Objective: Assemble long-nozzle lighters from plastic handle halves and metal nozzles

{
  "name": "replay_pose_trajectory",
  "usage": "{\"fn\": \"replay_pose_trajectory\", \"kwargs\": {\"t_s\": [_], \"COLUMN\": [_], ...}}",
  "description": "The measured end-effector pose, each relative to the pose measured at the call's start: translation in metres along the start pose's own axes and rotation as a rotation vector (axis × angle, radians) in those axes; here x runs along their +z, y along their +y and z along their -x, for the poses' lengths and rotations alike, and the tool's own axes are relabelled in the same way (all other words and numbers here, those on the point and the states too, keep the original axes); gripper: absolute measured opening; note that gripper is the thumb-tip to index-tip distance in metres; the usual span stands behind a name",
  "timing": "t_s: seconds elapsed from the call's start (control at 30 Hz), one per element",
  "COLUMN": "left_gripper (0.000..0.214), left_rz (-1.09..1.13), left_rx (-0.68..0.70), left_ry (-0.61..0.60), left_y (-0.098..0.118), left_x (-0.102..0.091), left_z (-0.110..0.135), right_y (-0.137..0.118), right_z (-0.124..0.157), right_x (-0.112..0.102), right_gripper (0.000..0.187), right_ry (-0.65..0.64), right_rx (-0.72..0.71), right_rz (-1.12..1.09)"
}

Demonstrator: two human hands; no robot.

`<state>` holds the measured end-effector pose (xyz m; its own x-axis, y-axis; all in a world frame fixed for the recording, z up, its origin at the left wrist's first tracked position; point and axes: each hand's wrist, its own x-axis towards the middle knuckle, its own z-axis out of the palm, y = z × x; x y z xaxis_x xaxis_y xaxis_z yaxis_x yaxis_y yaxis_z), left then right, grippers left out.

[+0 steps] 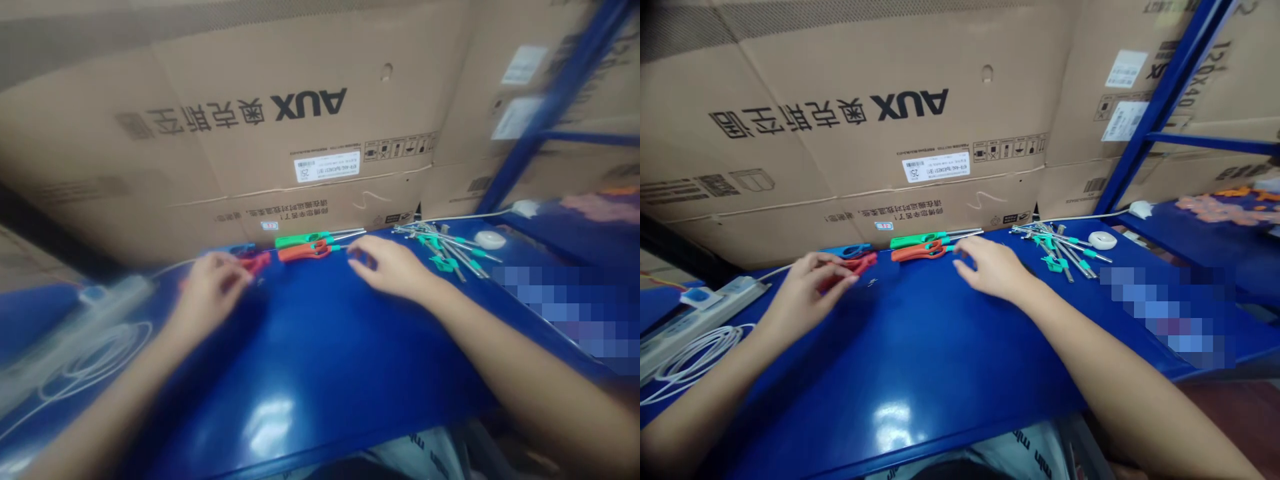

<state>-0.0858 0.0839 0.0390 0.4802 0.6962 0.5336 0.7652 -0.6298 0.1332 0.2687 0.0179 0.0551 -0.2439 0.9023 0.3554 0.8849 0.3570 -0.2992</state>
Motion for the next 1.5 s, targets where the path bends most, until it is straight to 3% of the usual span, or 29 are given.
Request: {"fn": "replay_pose_trajectory", "kwargs": {"t_s": [0.1, 0.17, 0.27, 0.43, 0.57, 0.73, 1.13, 1.37, 1.5], "left_gripper": [0.019, 0.016, 0.015, 0.018, 0.031, 0.034, 0.042, 0.038, 0.035], "left_rz": [0.177, 0.246, 0.335, 0.391, 0.457, 0.519, 0.549, 0.471, 0.472], "left_rx": [0.186, 0.23, 0.231, 0.244, 0.128, 0.047, 0.023, 0.026, 0.019], "left_ry": [-0.197, -0.338, -0.38, -0.346, -0.277, -0.233, -0.248, -0.245, -0.244], "left_y": [0.055, 0.082, 0.098, 0.087, 0.075, 0.067, 0.069, 0.07, 0.069], "left_x": [0.015, 0.027, 0.04, 0.043, 0.045, 0.053, 0.051, 0.052, 0.052], "left_z": [0.014, 0.024, 0.033, 0.034, 0.033, 0.032, 0.035, 0.035, 0.035], "right_y": [-0.017, -0.028, -0.039, -0.037, -0.033, -0.03, -0.014, -0.012, -0.011], "right_z": [0.008, 0.013, 0.016, 0.015, 0.013, 0.01, 0.005, 0.004, 0.002], "right_x": [0.01, 0.018, 0.029, 0.028, 0.017, 0.015, 0.013, 0.016, 0.015], "right_gripper": [0.028, 0.03, 0.014, 0.006, 0.011, 0.009, 0.019, 0.02, 0.017], "right_ry": [-0.116, -0.246, -0.406, -0.471, -0.523, -0.532, -0.552, -0.486, -0.295], "right_rx": [-0.327, -0.418, -0.469, -0.413, -0.298, -0.273, -0.023, -0.059, -0.052], "right_rz": [-0.329, -0.367, -0.275, -0.246, -0.209, -0.138, -0.424, -0.329, -0.325]}}
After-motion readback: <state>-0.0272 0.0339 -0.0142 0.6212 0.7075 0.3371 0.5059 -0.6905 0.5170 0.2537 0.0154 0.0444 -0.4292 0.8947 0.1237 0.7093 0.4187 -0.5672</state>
